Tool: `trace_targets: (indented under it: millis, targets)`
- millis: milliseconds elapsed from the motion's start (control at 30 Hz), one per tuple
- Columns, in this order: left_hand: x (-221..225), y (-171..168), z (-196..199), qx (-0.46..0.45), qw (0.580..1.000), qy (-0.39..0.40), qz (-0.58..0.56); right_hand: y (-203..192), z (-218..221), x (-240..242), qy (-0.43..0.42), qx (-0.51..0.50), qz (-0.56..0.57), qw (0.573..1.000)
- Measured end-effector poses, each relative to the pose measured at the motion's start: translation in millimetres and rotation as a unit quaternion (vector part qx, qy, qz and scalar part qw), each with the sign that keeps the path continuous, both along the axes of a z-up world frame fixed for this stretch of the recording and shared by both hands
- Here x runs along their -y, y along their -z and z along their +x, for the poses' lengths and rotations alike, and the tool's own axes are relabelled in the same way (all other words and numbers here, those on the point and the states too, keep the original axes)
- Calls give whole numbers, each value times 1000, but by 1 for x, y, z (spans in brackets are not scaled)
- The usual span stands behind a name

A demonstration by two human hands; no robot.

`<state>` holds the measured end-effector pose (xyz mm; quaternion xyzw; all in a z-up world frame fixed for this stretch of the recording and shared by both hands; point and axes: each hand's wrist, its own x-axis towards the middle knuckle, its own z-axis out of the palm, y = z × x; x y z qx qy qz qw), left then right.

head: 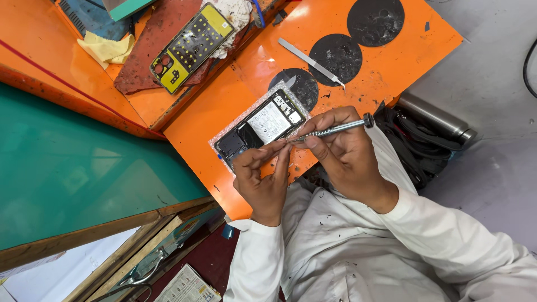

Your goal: The person aligns a screen onto a mobile phone frame, installs internal components including a battery, and uses a screwdriver to secure screws into the assembly.

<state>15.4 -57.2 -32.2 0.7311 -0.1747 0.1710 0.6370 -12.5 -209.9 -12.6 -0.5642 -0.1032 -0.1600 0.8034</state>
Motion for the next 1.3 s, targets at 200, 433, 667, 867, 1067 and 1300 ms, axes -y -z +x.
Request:
trace_targets:
  millis: [200,433,667,867,1067,1300]
  targets:
    - [1,-3,-1,39,996,-40,65,0,0,1,-3,14,-92,996]
    - [3,-2,1,34,996,-46,71,-9,3,1,48,66,-245,966]
    - [2,-2,1,23,996,-35,81,-9,2,1,26,49,-251,966]
    - [2,-1,3,29,994,-34,97,-9,4,2,56,68,-306,948]
    - [2,0,2,41,991,-45,119,-9,4,4,44,62,-309,948]
    - [2,5,2,55,988,-36,143,-12,3,5,69,62,-360,928]
